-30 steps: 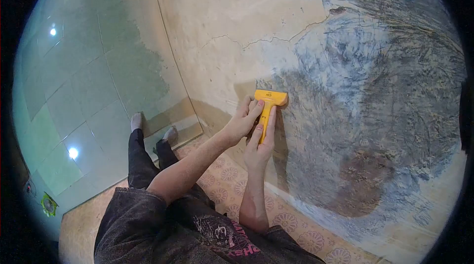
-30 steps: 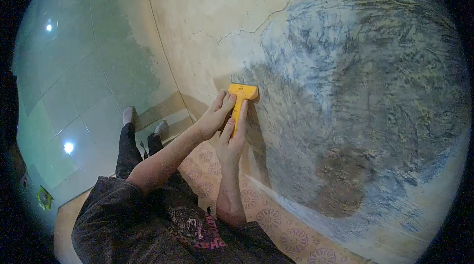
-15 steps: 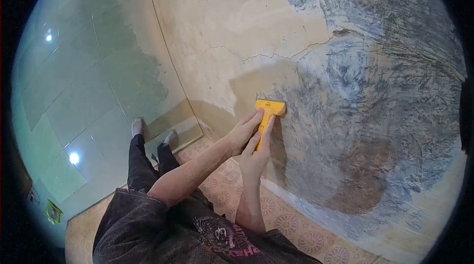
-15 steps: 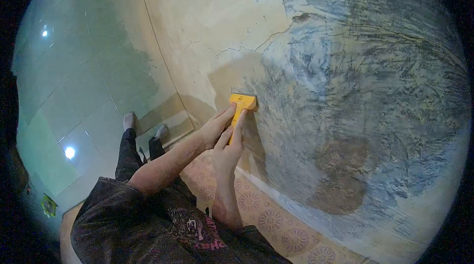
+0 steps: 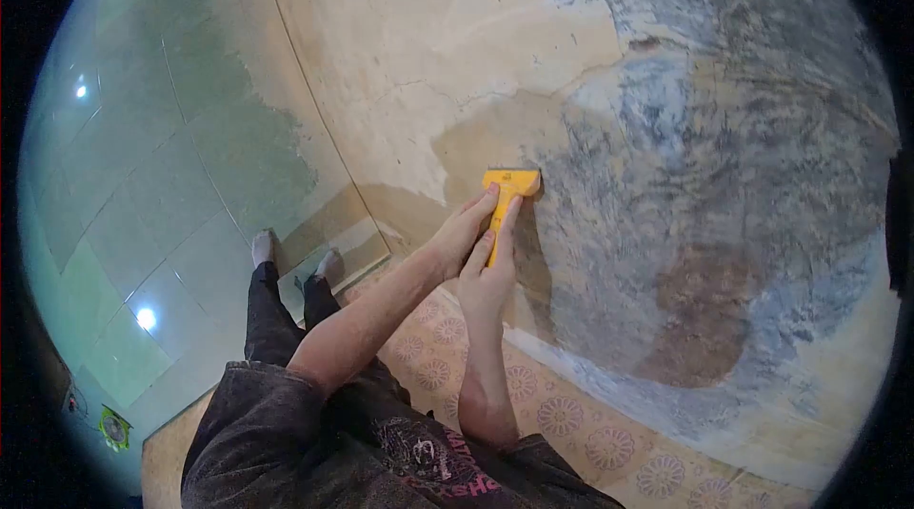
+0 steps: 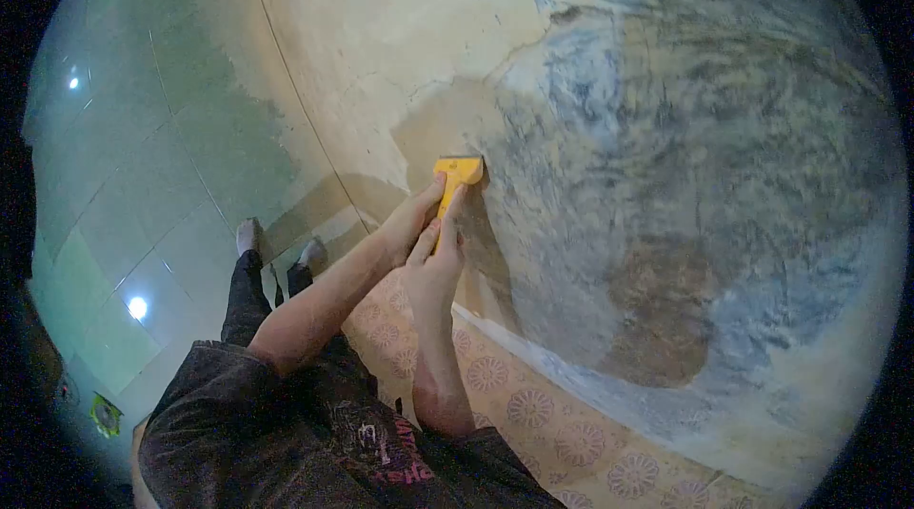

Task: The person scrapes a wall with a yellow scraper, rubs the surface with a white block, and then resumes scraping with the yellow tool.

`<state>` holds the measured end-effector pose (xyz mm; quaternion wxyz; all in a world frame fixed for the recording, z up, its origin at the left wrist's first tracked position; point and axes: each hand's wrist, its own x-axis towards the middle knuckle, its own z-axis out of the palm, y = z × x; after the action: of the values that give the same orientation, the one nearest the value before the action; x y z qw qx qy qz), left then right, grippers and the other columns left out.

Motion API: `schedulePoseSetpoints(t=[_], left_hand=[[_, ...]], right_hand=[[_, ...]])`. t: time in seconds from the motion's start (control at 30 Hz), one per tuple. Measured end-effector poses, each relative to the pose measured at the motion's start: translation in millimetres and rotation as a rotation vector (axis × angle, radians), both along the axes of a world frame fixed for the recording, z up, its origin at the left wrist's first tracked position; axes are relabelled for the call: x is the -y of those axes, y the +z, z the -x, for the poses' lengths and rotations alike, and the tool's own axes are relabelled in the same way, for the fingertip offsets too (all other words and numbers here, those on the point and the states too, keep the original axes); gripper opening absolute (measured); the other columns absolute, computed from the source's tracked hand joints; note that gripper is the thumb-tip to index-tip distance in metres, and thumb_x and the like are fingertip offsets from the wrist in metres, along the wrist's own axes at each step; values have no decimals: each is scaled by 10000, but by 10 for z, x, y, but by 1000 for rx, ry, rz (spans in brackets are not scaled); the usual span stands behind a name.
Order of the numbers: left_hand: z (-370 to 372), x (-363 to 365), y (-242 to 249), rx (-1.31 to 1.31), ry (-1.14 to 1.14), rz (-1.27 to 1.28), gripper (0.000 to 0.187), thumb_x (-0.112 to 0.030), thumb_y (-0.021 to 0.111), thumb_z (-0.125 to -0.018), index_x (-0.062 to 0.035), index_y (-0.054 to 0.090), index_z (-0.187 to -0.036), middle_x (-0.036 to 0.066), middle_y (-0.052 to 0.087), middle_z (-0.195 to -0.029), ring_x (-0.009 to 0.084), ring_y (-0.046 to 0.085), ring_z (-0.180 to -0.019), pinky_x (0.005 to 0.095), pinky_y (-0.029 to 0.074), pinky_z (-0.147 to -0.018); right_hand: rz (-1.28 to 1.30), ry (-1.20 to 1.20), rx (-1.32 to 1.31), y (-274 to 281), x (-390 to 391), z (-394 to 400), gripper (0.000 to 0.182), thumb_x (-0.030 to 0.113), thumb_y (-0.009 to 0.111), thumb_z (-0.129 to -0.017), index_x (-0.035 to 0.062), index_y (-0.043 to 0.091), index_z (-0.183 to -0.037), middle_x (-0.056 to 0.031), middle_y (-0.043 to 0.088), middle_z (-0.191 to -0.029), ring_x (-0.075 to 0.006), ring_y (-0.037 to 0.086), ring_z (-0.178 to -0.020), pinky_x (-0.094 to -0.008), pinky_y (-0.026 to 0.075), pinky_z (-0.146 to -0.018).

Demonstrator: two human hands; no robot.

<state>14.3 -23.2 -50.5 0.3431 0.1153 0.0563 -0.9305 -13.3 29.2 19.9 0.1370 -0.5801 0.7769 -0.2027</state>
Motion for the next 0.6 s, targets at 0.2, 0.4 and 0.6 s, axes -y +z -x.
schedulePoseSetpoints(t=[0.2,0.4,0.6], left_hand=[[64,-88,4,-12,8,-7,507,-573,392,-976,-149,536,-1212,13,595,-852,140,582,-643,308,519,-589],[117,-267,142,121,-4,64,507,-589,386,-971,-152,544,-1175,12,573,-787,140,577,-652,309,520,-600],[64,-187,192,80,-14,45,525,-553,369,-995,-106,537,-1213,-6,552,-888,85,524,-763,268,472,-640]], right_hand=[[65,42,63,-34,-81,134,553,93,409,-972,126,273,-1507,-274,584,-1184,-397,590,-1051,-428,462,-901],[203,63,17,-39,-272,243,534,98,404,-976,123,299,-1499,-275,582,-1207,-379,605,-1031,-426,459,-906],[-2,-64,62,118,-181,127,537,111,403,-973,141,305,-1500,-261,609,-1174,-367,630,-976,-406,478,-867]])
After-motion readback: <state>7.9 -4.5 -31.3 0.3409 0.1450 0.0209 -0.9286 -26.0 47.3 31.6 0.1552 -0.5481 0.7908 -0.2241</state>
